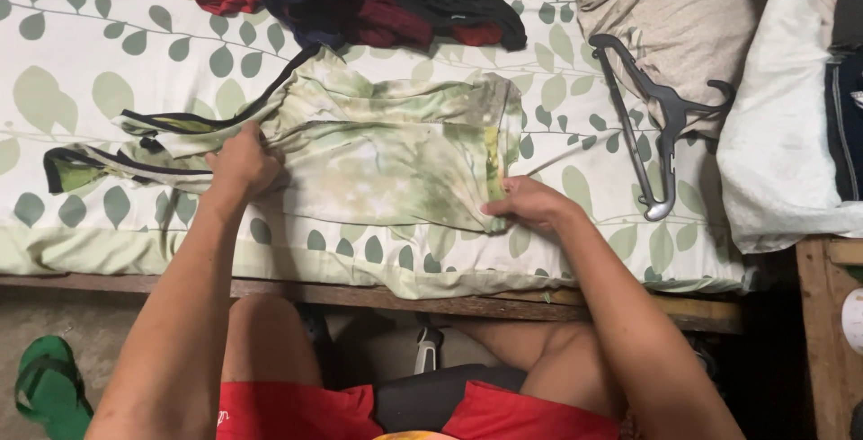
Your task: The recorder folds various items of clothing, including shorts and tank tops, on a bed and places them in a shelf.
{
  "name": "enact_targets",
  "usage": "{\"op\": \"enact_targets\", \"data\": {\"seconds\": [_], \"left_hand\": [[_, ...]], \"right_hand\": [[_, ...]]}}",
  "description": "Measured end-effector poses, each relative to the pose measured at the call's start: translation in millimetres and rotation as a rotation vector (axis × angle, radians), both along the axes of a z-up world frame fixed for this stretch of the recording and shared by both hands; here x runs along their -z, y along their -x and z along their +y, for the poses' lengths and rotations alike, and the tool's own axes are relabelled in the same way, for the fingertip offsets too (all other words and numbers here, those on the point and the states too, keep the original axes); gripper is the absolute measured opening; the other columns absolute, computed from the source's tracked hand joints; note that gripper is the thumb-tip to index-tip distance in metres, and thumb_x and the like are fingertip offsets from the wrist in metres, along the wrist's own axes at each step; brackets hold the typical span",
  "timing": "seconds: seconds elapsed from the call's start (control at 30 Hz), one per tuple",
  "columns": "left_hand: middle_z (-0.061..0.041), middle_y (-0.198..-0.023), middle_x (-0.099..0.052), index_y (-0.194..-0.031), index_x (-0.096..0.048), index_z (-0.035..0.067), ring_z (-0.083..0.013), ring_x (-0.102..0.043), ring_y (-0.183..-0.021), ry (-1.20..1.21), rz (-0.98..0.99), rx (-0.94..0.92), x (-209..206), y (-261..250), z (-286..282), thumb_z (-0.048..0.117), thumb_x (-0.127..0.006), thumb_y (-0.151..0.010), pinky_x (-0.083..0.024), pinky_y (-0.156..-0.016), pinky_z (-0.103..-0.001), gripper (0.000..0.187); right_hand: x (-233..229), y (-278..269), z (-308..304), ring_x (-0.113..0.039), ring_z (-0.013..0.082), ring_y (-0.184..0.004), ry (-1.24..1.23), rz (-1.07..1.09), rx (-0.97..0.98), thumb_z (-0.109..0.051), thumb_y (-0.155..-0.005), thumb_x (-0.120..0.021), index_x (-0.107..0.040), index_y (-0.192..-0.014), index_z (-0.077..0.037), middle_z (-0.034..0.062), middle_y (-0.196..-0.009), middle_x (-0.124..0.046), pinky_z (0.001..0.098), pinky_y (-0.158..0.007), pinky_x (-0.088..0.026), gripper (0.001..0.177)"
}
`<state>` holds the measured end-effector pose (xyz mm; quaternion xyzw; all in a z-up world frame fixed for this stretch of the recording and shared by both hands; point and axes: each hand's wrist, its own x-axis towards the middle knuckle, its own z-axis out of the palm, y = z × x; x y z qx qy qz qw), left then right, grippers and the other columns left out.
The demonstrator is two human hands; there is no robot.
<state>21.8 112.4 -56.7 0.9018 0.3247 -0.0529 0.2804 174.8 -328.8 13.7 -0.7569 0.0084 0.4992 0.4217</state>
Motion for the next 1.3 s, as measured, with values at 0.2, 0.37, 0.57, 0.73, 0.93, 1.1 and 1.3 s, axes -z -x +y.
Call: {"op": "enact_targets", "data": {"seconds": [0.2,0.37,0.57,0.73,0.93,1.1,1.3], "left_hand": [[-0.026,-0.117,-0.072,-0.130,-0.051,0.006,-0.0485,-0.064,-0.114,-0.030,0.006,-0.008,27.3,-0.6,8.9,0.026,-0.068,-0.089,-0.024,-0.112,-0.073,0.048],[-0.028,-0.114,-0.070,-0.131,-0.047,0.003,-0.0492,-0.063,-0.113,-0.042,-0.007,0.002,12.0,-7.8,-3.5,0.026,-0.069,-0.085,-0.022,-0.106,-0.076,0.055],[-0.025,-0.112,-0.071,-0.121,-0.054,0.002,-0.0484,-0.063,-0.111,-0.051,-0.044,-0.037,24.1,-20.9,-3.6,0.032,-0.067,-0.094,-0.025,-0.104,-0.075,0.043],[-0.021,-0.116,-0.072,-0.118,-0.062,0.007,-0.0430,-0.063,-0.117,-0.055,-0.073,-0.060,25.7,-19.0,-15.0,0.017,-0.063,-0.088,-0.025,-0.114,-0.071,0.031],[-0.024,-0.137,-0.054,-0.134,-0.057,0.001,-0.0414,-0.049,-0.130,-0.442,-0.471,0.209,8.1,-20.4,-89.8,0.016,-0.062,-0.093,-0.031,-0.110,-0.064,0.043],[-0.020,-0.169,-0.024,-0.159,-0.034,0.002,-0.0348,-0.017,-0.156,-0.363,-0.350,0.516,62.5,-20.3,-155.5,0.033,-0.039,-0.103,-0.006,-0.122,-0.061,0.064],[-0.014,-0.168,-0.016,-0.161,-0.026,0.011,-0.0300,-0.011,-0.154,-0.276,-0.115,0.351,14.4,-14.8,-136.8,0.043,-0.029,-0.104,0.001,-0.120,-0.061,0.065]], "right_hand": [[8.5,-22.8,-23.1,-0.060,0.0162,-0.060,0.229,0.009,-0.359,-0.009,-0.082,-0.081,-0.070,-0.096,0.005,0.0091,-0.074,-0.070,0.0319,-0.053,-0.048,0.023],[32.3,-69.6,4.8,-0.068,0.0273,-0.072,0.481,-0.444,-0.382,-0.030,-0.083,-0.079,-0.074,-0.090,0.004,0.0178,-0.084,-0.074,0.0395,-0.069,-0.055,0.035],[87.3,-86.7,29.7,-0.069,0.0399,-0.094,0.243,-1.049,-0.102,-0.025,-0.081,-0.076,-0.068,-0.106,-0.003,0.0238,-0.098,-0.072,0.0455,-0.083,-0.054,0.034],[80.8,-77.6,30.6,-0.073,0.0373,-0.108,0.487,-0.848,0.082,-0.021,-0.088,-0.065,-0.074,-0.105,-0.004,0.0249,-0.111,-0.076,0.0442,-0.096,-0.056,0.026],[65.2,-4.9,92.8,-0.053,0.0427,-0.131,0.344,-1.465,-0.053,-0.006,-0.085,-0.065,-0.063,-0.127,-0.002,0.0259,-0.144,-0.052,0.0536,-0.109,-0.042,0.043],[60.6,75.6,149.3,-0.017,0.0413,-0.149,0.210,-1.291,-0.461,-0.025,-0.105,-0.048,-0.040,-0.153,-0.002,0.0270,-0.163,-0.023,0.0596,-0.118,-0.013,0.054],[61.5,71.0,135.0,-0.014,0.0378,-0.155,0.390,-1.133,-0.448,-0.045,-0.105,-0.035,-0.033,-0.158,-0.013,0.0182,-0.167,-0.023,0.0629,-0.120,-0.007,0.062]]}}
